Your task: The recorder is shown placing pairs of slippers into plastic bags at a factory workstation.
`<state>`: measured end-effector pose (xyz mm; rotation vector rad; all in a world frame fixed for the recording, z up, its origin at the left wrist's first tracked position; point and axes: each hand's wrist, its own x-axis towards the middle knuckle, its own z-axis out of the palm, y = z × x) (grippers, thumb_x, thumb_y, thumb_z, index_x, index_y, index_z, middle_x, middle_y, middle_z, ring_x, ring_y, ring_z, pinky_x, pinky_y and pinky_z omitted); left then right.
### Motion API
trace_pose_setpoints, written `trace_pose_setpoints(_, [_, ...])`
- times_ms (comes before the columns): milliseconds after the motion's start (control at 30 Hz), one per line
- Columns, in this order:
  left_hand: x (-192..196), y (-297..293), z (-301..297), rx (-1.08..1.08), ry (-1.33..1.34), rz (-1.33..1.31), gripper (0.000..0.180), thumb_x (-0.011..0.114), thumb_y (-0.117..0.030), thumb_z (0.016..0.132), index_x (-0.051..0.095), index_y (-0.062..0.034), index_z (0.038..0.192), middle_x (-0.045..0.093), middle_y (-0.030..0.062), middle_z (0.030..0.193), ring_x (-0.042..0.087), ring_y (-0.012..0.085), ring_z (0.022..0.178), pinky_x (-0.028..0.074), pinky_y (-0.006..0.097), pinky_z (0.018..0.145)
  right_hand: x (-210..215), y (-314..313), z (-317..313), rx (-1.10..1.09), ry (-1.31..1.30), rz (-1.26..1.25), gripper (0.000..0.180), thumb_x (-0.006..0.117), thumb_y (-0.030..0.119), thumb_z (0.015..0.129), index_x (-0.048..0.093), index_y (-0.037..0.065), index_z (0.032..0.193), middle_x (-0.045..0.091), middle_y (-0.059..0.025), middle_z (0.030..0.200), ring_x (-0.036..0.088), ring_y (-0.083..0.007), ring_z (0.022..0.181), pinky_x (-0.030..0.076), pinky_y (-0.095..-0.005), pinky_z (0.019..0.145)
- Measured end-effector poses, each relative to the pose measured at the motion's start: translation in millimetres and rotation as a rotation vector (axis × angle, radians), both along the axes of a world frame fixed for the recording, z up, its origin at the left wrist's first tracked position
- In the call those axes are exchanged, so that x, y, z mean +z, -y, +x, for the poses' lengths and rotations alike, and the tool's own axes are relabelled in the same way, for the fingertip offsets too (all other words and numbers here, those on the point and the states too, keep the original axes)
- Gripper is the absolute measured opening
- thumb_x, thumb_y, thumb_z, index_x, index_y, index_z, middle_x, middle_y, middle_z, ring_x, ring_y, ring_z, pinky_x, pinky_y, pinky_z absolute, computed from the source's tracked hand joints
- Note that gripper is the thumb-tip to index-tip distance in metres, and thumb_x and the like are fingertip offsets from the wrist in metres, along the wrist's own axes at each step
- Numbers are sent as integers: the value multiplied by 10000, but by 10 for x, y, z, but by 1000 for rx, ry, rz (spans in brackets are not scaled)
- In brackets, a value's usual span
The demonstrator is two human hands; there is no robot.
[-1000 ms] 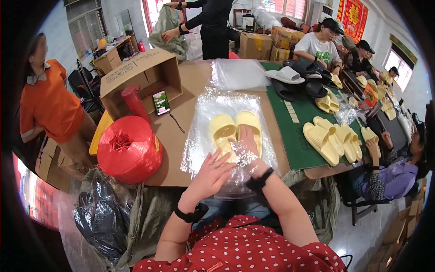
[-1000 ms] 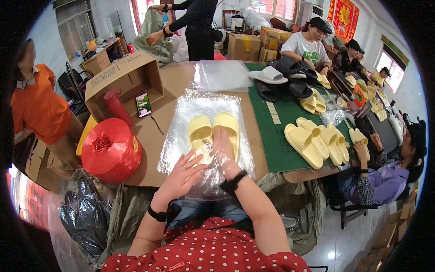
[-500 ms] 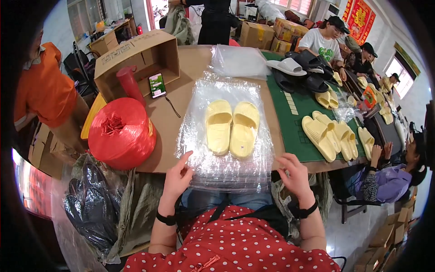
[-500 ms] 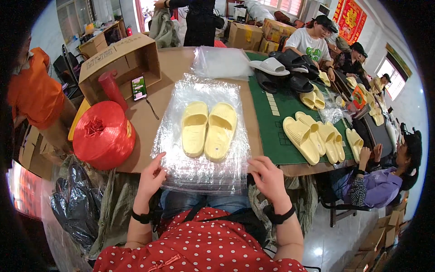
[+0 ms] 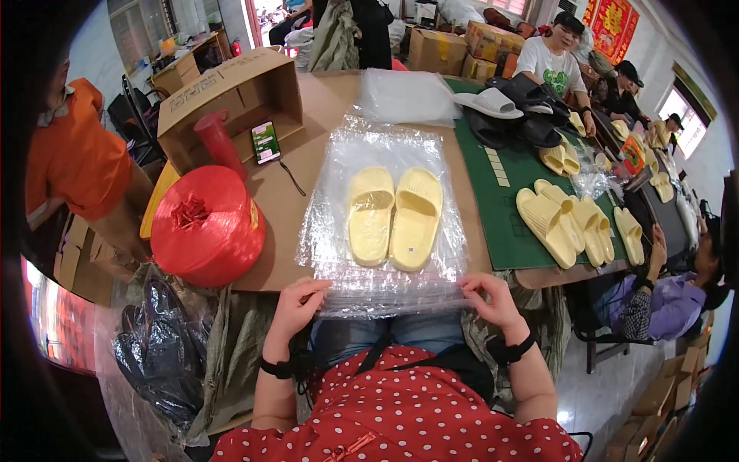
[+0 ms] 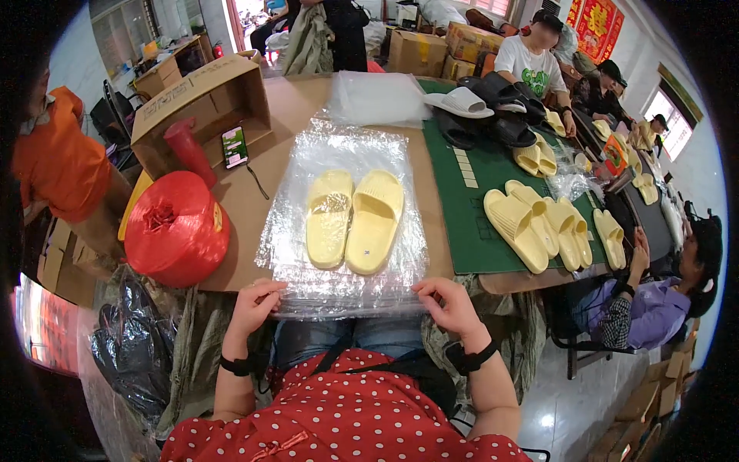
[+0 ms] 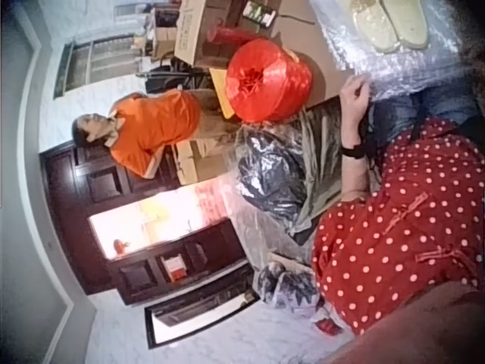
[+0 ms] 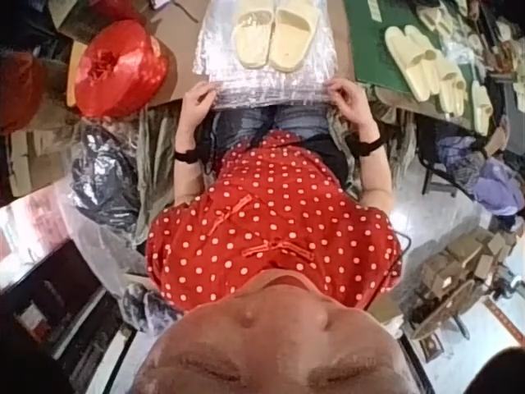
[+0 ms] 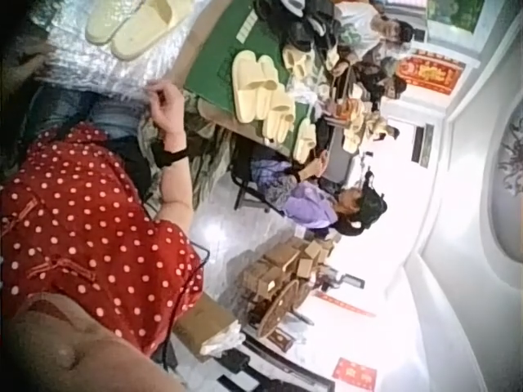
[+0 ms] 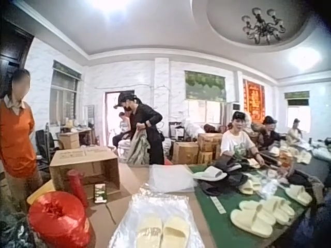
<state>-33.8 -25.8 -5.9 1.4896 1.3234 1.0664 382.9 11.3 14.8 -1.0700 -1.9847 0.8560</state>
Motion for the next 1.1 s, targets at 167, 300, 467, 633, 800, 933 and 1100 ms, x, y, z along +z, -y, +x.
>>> trace_pose_setpoints(167, [97, 32, -48, -241, 147, 27, 503, 525, 32, 805, 585, 7, 1304, 591, 93, 1095, 596, 166, 1001, 502, 292, 867, -147, -69, 51, -146, -168, -186, 85, 637, 37, 894, 610, 28, 974, 692, -24, 897, 583, -72, 752, 465, -235, 656])
trace_pose_setpoints(300, [159, 101, -35, -242, -17, 173, 590, 530, 62, 752, 535, 0, 1338, 591, 129, 1189, 585, 244, 1074, 477, 362, 943, 98, -19, -85, -33, -6, -104, 198, 719, 53, 843, 676, 57, 1036, 670, -27, 870, 602, -107, 755, 467, -235, 641])
trace_pose_setpoints(467, [71, 111, 80, -30, -403, 313, 510, 582, 79, 757, 615, -50, 1249, 587, 139, 1237, 582, 306, 1090, 466, 391, 951, -67, -64, -53, -64, -65, 27, 81, 711, 21, 842, 713, 24, 923, 675, -46, 887, 620, -118, 759, 473, -233, 649])
trace_pose_setpoints(633, [171, 4, 230, 143, -435, 564, 158, 642, 8, 800, 711, -26, 938, 648, 105, 1080, 585, 293, 1029, 467, 387, 902, -77, -107, 40, -180, -261, -136, 106, 654, 81, 910, 698, -16, 910, 677, -52, 874, 596, -98, 735, 471, -246, 650])
trace_pose_setpoints(800, [15, -269, 286, 148, -71, 393, 170, 584, -117, 930, 665, -6, 829, 666, 91, 845, 627, 201, 880, 478, 328, 765, 23, -206, -106, -293, -321, -199, 126, 630, 91, 930, 683, -18, 895, 634, 5, 711, 550, -69, 645, 450, -236, 605])
trace_pose_setpoints(933, [22, -550, 466, 298, 70, 113, 325, 553, -218, 992, 628, 11, 774, 618, 63, 602, 616, 125, 582, 445, 279, 547, 3, -492, -159, -455, -177, -158, 160, 667, 142, 909, 670, -9, 855, 598, -4, 618, 509, -67, 567, 418, -245, 539])
trace_pose_setpoints(1100, [-70, -719, 512, 340, -170, 73, 344, 604, -237, 962, 598, 13, 725, 592, 81, 540, 580, 154, 496, 434, 319, 502, -228, -695, -147, -563, 96, -84, 210, 715, 215, 859, 666, 19, 918, 620, -54, 662, 558, -132, 592, 454, -309, 560])
